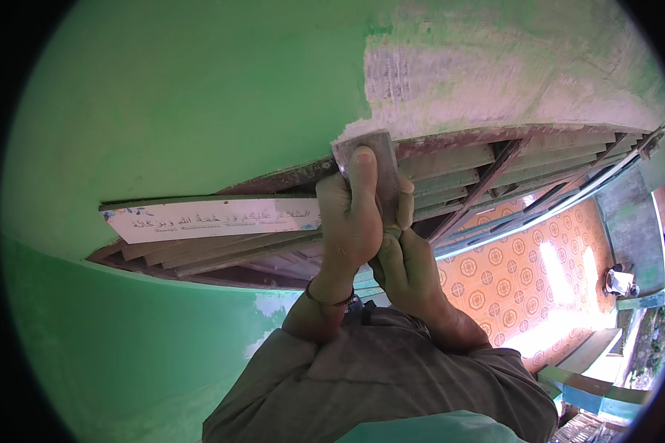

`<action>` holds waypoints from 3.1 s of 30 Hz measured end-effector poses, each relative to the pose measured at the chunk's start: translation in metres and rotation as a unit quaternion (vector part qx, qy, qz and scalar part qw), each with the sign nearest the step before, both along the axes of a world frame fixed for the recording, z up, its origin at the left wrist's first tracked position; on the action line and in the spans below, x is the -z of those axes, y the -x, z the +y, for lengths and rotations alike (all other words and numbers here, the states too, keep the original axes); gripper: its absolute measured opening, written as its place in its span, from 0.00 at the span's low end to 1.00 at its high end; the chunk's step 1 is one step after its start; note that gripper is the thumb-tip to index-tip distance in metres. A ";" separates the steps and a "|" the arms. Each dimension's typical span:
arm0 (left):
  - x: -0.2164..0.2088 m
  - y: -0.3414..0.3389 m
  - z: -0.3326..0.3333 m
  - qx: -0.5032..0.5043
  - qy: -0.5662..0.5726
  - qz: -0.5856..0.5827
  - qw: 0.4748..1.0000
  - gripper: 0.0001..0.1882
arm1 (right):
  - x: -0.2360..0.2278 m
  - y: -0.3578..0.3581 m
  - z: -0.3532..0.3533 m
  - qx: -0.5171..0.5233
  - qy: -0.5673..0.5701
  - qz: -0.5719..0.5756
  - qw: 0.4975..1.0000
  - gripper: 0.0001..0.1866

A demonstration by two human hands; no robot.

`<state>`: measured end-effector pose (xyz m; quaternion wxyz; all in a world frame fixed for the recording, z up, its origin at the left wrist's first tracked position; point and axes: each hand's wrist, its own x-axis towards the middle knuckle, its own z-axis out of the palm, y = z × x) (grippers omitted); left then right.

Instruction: The person uses a metal scraper to remove old paint or plaster from a green-painted wall under a staircase. The person repeatedly scrapes the same area, occasionally pausing to wipe the tool.

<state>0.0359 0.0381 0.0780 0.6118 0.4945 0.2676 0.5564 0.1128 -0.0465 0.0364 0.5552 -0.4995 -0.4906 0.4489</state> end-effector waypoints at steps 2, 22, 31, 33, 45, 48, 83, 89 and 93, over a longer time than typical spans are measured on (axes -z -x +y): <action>0.001 -0.001 0.000 0.005 -0.002 -0.001 1.000 0.34 | -0.001 0.000 -0.001 0.004 0.009 -0.008 1.000 0.14; 0.006 0.005 0.001 0.014 -0.006 -0.047 0.999 0.34 | -0.001 0.001 -0.003 0.024 -0.027 -0.085 0.996 0.13; 0.016 -0.005 -0.004 0.015 0.024 -0.048 0.998 0.34 | 0.002 -0.008 -0.008 0.023 -0.007 -0.067 0.997 0.13; 0.014 -0.006 -0.003 0.010 0.008 -0.054 0.998 0.34 | 0.001 -0.012 -0.007 0.021 0.002 -0.075 0.997 0.13; 0.004 -0.004 -0.005 -0.030 -0.004 -0.022 0.999 0.33 | -0.001 -0.004 -0.003 -0.024 -0.038 0.034 0.998 0.17; -0.001 0.001 -0.005 -0.021 0.004 0.001 1.000 0.33 | 0.000 0.003 0.000 -0.026 -0.053 0.051 0.997 0.17; -0.018 0.012 0.003 0.015 -0.088 0.040 0.995 0.31 | -0.003 0.026 0.006 -0.009 -0.101 0.094 0.990 0.17; -0.018 0.010 0.006 0.015 -0.083 0.032 0.996 0.30 | 0.008 0.020 0.006 -0.003 -0.113 0.038 0.993 0.04; -0.021 0.009 0.004 0.013 -0.073 0.044 0.996 0.29 | 0.022 0.015 0.018 0.062 -0.337 -0.227 0.912 0.20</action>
